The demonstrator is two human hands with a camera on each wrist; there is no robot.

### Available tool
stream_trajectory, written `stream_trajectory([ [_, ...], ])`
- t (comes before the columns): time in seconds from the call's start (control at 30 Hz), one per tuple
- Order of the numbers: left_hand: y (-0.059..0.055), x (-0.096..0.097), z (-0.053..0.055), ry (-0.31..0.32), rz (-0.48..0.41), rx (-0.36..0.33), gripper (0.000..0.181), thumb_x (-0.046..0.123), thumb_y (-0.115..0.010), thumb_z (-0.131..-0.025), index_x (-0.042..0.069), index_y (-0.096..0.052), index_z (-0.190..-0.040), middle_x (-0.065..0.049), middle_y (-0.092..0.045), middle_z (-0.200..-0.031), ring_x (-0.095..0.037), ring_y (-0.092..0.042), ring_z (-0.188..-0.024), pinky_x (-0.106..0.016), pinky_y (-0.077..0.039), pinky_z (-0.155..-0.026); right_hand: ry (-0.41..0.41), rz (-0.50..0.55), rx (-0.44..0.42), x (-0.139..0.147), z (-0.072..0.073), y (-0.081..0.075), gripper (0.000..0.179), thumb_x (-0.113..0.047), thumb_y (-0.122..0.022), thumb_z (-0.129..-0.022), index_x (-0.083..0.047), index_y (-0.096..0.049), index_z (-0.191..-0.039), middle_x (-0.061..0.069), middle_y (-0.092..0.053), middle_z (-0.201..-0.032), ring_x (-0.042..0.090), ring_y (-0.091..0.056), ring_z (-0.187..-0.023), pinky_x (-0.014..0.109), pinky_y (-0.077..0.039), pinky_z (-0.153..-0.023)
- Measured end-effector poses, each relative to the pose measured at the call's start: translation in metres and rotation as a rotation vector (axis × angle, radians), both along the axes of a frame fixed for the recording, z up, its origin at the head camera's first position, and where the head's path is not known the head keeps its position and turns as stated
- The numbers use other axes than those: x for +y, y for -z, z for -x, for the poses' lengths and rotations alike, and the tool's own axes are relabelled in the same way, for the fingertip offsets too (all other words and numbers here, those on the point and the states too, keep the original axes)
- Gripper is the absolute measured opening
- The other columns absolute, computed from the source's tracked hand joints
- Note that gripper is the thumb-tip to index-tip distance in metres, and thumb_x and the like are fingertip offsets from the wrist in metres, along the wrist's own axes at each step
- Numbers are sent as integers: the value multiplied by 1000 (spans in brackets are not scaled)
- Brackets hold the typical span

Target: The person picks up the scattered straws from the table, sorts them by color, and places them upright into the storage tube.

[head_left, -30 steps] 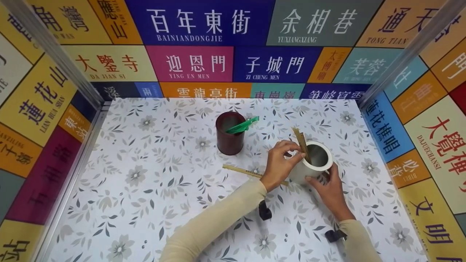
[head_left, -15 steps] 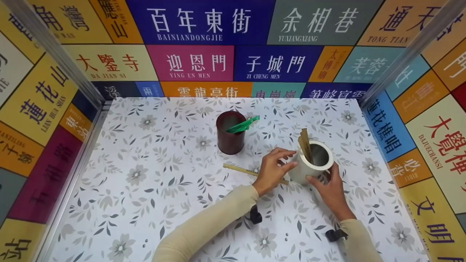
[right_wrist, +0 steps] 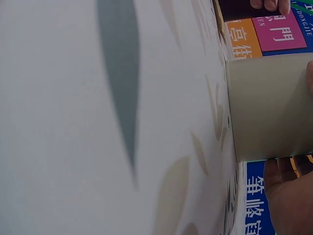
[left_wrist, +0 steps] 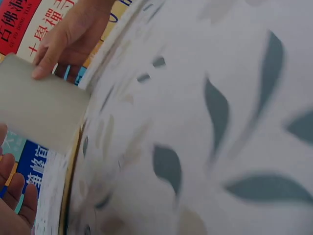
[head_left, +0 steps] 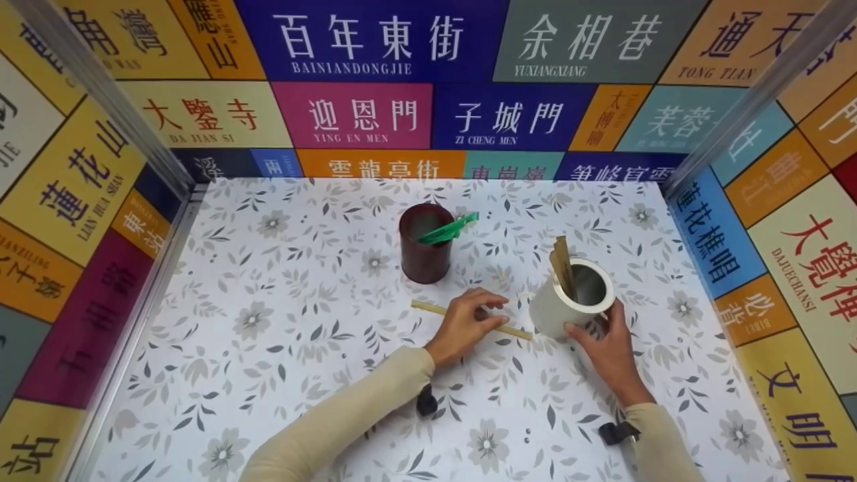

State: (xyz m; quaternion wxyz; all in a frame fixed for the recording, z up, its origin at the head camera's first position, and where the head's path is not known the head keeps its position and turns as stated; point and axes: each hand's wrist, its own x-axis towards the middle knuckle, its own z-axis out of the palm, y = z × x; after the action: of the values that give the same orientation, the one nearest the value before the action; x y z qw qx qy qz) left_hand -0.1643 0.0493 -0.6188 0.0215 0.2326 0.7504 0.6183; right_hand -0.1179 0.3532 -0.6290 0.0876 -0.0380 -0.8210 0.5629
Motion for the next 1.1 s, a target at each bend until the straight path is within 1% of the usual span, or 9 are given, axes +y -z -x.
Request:
stream_trajectory([
  [0.13, 6, -16, 1, -4, 30, 4, 27, 6, -85, -98, -3, -79, -123, -18, -75, -115, -38, -72, -106, -48, -63, -93, -11, -2, 0, 1, -1, -2, 94, -1, -88, -93, -7, -32, -169, 8, -44, -165, 9, -40, -150, 21, -35, -124],
  [0.2, 9, -24, 2, -9, 47, 27, 26, 4, -85, -97, -4, -79, -122, -18, -76, -115, -38, -72, -105, -50, -62, -93, -22, 11, 3, 2, -2, -2, 95, -4, -89, -93, -9, -32, -170, 6, -44, -165, 13, -40, -152, 28, -35, -126],
  [0.3, 13, -33, 2, -18, 83, 62, 26, 4, -86, -96, -3, -80, -121, -13, -77, -116, -32, -70, -108, -47, -61, -95, -34, 16, -3, 2, -3, -5, 96, -6, -89, -94, -10, -31, -171, 7, -43, -167, 20, -39, -155, 38, -34, -129],
  [0.43, 18, -42, 2, -8, 163, 110, 25, 10, -86, -97, 0, -81, -121, -8, -77, -117, -22, -67, -113, -38, -57, -101, -34, 28, -5, 2, -4, -5, 95, -6, -88, -94, -11, -32, -171, 8, -44, -166, 20, -40, -154, 31, -36, -126],
  [0.53, 21, -48, 2, 17, 222, 157, 23, 12, -84, -99, 3, -82, -121, -5, -76, -118, -19, -64, -116, -34, -54, -103, -31, 30, -3, 1, -3, -4, 95, -5, -88, -94, -10, -32, -170, 8, -44, -165, 18, -41, -153, 23, -36, -123],
  [0.73, 25, -56, 9, 37, 286, 285, 22, 14, -85, -99, 6, -82, -119, -4, -72, -118, -21, -61, -118, -35, -52, -107, -22, 29, -1, 2, -1, -1, 95, -3, -89, -93, -9, -32, -170, 9, -45, -166, 19, -41, -153, 21, -36, -122],
  [0.87, 28, -60, 15, 59, 369, 328, 23, 16, -85, -99, 7, -83, -120, -4, -74, -118, -23, -61, -118, -37, -51, -108, -17, 30, 5, 1, 0, -1, 95, -2, -89, -92, -8, -33, -169, 10, -46, -165, 22, -42, -154, 19, -35, -121],
  [0.97, 30, -63, 18, 74, 454, 351, 24, 20, -84, -99, 9, -83, -121, -4, -75, -117, -23, -62, -118, -40, -49, -107, -12, 30, 3, 1, 0, -1, 95, -2, -89, -92, -8, -33, -169, 10, -46, -165, 23, -41, -154, 22, -35, -123],
  [1.1, 34, -65, 21, 67, 518, 362, 22, 24, -82, -101, 14, -85, -120, -1, -75, -117, -21, -62, -117, -41, -48, -105, -7, 45, -20, 1, -2, -2, 97, -2, -89, -92, -9, -32, -170, 10, -46, -164, 24, -41, -154, 37, -33, -129],
])
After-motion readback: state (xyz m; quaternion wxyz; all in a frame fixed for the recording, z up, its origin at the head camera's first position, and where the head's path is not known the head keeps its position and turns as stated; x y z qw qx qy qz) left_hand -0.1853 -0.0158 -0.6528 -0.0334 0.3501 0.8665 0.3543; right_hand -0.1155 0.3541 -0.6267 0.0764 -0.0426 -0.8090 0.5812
